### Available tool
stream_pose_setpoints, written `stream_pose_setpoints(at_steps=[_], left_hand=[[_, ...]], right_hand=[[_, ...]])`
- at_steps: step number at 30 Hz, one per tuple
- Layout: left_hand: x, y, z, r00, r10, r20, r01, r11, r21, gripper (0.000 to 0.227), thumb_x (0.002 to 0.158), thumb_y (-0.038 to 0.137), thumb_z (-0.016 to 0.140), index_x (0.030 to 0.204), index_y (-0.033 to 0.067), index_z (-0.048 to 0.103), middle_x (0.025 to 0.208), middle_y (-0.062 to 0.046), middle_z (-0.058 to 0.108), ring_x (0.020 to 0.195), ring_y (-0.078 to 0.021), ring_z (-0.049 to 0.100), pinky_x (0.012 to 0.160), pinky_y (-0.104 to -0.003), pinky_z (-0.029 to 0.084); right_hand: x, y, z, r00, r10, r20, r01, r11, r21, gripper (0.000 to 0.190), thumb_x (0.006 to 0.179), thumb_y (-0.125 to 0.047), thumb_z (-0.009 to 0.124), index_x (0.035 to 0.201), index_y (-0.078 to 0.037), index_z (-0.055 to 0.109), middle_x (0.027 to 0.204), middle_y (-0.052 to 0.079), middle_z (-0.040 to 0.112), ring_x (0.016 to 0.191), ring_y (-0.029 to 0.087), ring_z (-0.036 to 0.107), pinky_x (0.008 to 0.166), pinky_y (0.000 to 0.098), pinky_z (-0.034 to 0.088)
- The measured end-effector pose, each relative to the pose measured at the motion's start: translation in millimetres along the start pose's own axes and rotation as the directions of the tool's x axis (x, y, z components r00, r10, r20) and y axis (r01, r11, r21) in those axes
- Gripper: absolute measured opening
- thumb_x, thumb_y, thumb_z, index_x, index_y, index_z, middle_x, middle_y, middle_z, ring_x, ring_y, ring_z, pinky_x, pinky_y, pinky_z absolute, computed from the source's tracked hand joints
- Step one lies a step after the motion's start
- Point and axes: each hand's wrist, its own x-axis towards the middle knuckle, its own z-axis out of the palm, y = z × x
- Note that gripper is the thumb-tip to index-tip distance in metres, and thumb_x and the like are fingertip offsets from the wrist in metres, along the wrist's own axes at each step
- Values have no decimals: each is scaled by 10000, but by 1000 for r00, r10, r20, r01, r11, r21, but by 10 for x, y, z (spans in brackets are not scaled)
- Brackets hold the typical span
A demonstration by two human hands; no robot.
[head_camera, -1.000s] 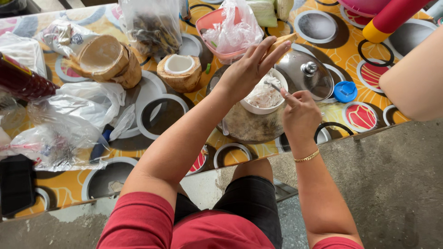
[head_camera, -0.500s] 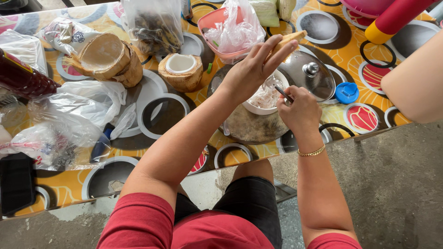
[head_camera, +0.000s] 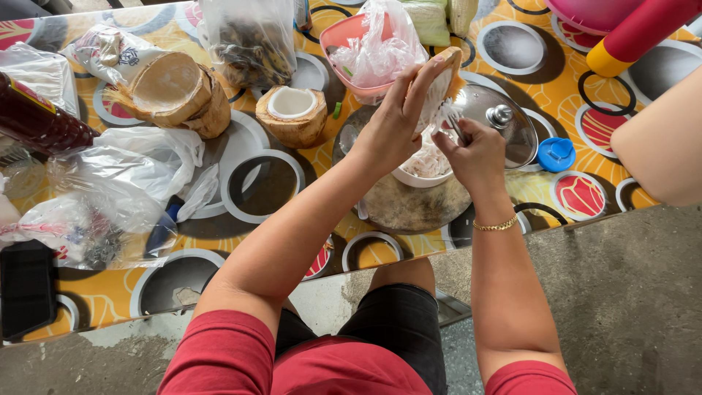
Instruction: The person scrapes the meat from the inside of a coconut half and places the shavings into a white bowl.
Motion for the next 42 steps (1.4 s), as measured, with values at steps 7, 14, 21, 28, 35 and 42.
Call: stream_pose_setpoints(at_steps=[7,14,21,28,35,42], left_hand=[[-3,-37,41,999,-14,-48,13,999,-33,1170,671,-89,787,1626,123,145,1574,-179,353,1463,-418,436,1218,-431,445],[-85,-145,-154,980,-162,-112,165,986,9,1255,633,-21,881,1616,143,118,1571,-224,312,1460,-440,389,1156,-499,492],[-1052,-26,-664,814,-511,-277,438,853,-285,1338,640,104,958,1634,95,62,1604,-253,301,1511,-373,375,1206,-443,411],[-2330,176,-993,461,-869,-177,874,479,-76,1345,511,324,924,1591,36,177,1432,-244,491,1357,-371,490,1146,-419,405],[-2308,318,-1101,681,-668,-300,703,480,525,1557,468,709,940,1515,-145,167,1453,-492,292,1402,-556,177,1091,-639,195],[-1208,299,-417,885,-461,64,454,885,104,408,1050,381,591,1383,149,636,1340,-170,569,1257,-349,468,1107,-475,384]], right_hand=[[90,-29,143,999,39,12,-40,997,67,268,933,-297,794,932,-29,798,515,9,460,511,58,388,493,278,333],[8,7,82,999,9,48,-7,999,-54,221,896,-234,769,1013,-50,807,618,8,610,541,70,567,565,282,462],[-11,-45,-85,988,33,151,-10,988,-152,311,820,-195,778,1094,-47,770,756,132,714,667,201,676,674,346,551],[15,-137,-280,974,107,198,-86,990,-113,259,852,-198,793,1032,-24,727,843,110,750,736,172,710,696,332,563],[-75,-191,-325,980,54,189,-24,987,-158,266,865,-221,827,1067,-57,771,831,100,762,729,147,705,690,309,544],[-191,-269,-374,985,74,155,-52,989,-141,273,861,-216,829,1084,-67,776,813,84,758,670,135,664,642,299,521]])
